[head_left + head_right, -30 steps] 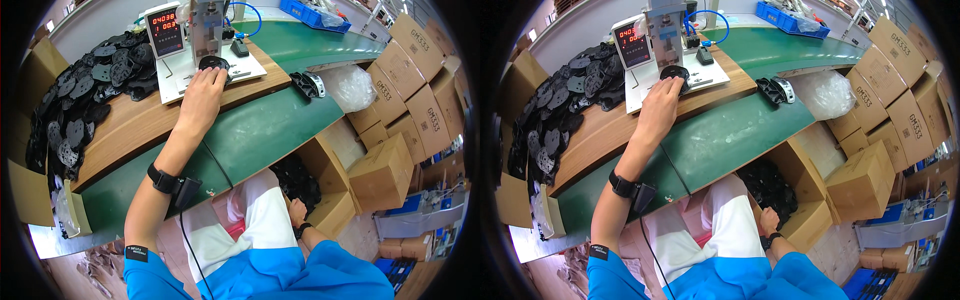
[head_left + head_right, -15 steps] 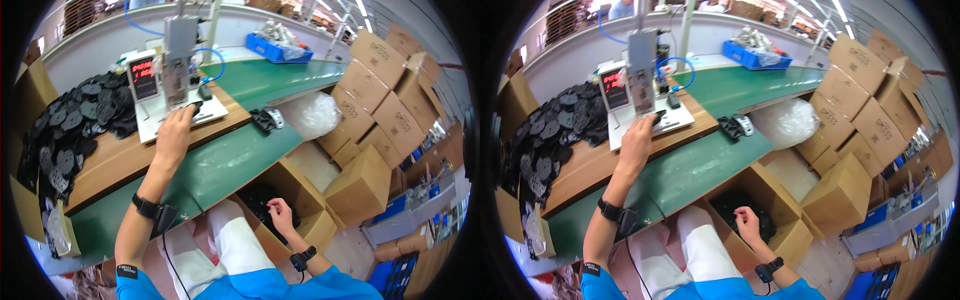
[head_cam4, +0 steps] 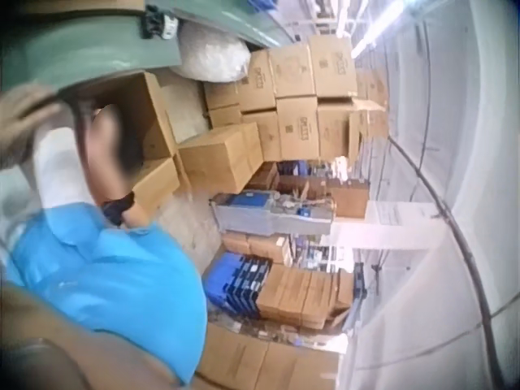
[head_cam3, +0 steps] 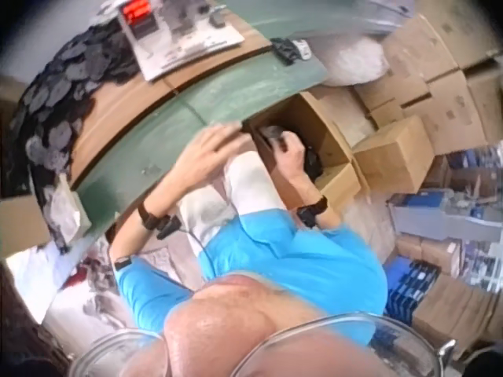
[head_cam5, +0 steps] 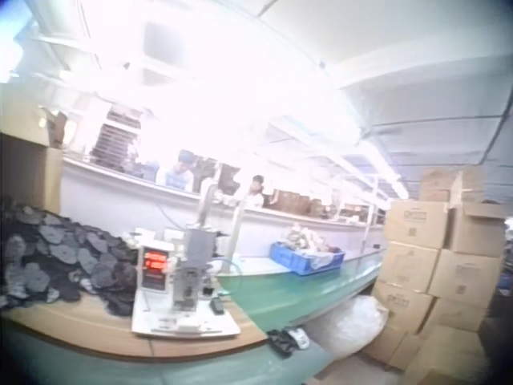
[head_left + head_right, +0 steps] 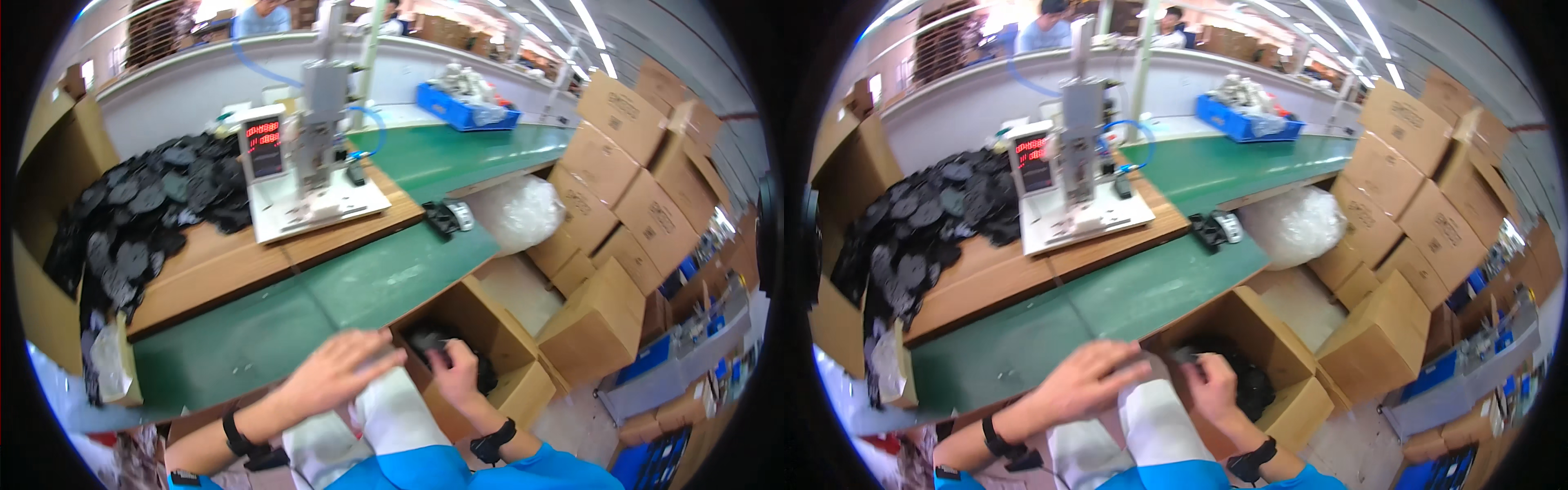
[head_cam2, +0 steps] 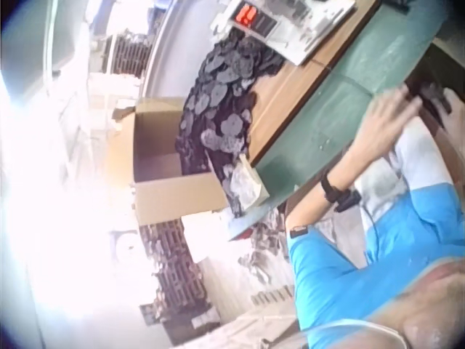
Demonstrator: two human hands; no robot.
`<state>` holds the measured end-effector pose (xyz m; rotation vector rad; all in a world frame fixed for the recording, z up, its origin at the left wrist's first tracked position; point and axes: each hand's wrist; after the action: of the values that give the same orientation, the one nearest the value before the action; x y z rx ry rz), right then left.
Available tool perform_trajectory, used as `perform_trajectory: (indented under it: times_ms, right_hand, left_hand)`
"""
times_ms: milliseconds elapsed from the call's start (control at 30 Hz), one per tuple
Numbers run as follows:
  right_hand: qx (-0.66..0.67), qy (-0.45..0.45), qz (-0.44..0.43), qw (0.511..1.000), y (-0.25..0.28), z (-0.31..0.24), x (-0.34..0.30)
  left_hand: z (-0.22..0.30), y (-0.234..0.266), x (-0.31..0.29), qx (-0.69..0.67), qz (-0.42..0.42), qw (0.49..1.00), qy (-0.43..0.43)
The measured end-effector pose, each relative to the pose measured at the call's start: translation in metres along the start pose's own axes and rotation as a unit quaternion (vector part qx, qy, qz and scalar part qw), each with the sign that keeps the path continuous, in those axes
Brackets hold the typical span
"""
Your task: Use a specialized press machine to assemble or test black plastic electronic components at a factory workstation.
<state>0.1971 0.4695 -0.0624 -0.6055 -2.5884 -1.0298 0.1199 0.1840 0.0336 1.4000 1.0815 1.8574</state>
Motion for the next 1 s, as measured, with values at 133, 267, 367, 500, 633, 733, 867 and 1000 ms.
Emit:
perform_trajectory:
  times_ms: [133, 267, 367, 500, 633, 733, 867, 1000]
  right_hand:
    - [-0.086, -0.119, -0.037, 0.988, -0.019, 0.128, -0.030]
    - [-0.048, -0.349, -0.124, 0.928, -0.032, 0.266, -0.092]
    - [-0.093, -0.372, -0.039, 0.923, -0.017, 0.332, -0.117]
    - [-0.059, -0.184, -0.068, 0.979, -0.023, 0.243, -0.072]
    - [0.129, -0.063, -0.124, 0.982, -0.014, 0.029, 0.004]
    - [0.162, 0.111, -0.148, 0.969, -0.027, -0.090, 0.039]
    - [0.141, 0.293, -0.263, 0.908, -0.070, -0.198, 0.074]
    - [0.060, 0.437, -0.293, 0.848, -0.161, -0.274, 0.108]
  left_hand:
    - [-0.073, 0.035, -0.050, 0.135, 0.090, 0.965, 0.205]
    - [-0.181, 0.074, -0.123, 0.331, 0.156, 0.856, 0.366]
    - [-0.237, 0.081, -0.155, 0.365, 0.150, 0.769, 0.502]
    - [-0.250, 0.072, -0.196, 0.336, 0.122, 0.739, 0.571]
    - [-0.243, 0.072, -0.188, 0.309, 0.149, 0.787, 0.512]
    - [-0.241, 0.073, -0.183, 0.296, 0.173, 0.826, 0.447]
    - [-0.227, 0.091, -0.175, 0.365, 0.210, 0.799, 0.430]
    - [-0.236, 0.097, -0.197, 0.423, 0.208, 0.691, 0.548]
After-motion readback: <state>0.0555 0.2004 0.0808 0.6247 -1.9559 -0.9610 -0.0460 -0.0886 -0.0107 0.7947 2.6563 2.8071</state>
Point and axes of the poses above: each hand's wrist, its own x-axis towards the middle knuckle, its own y-axis out of the back of the hand, z = x × y
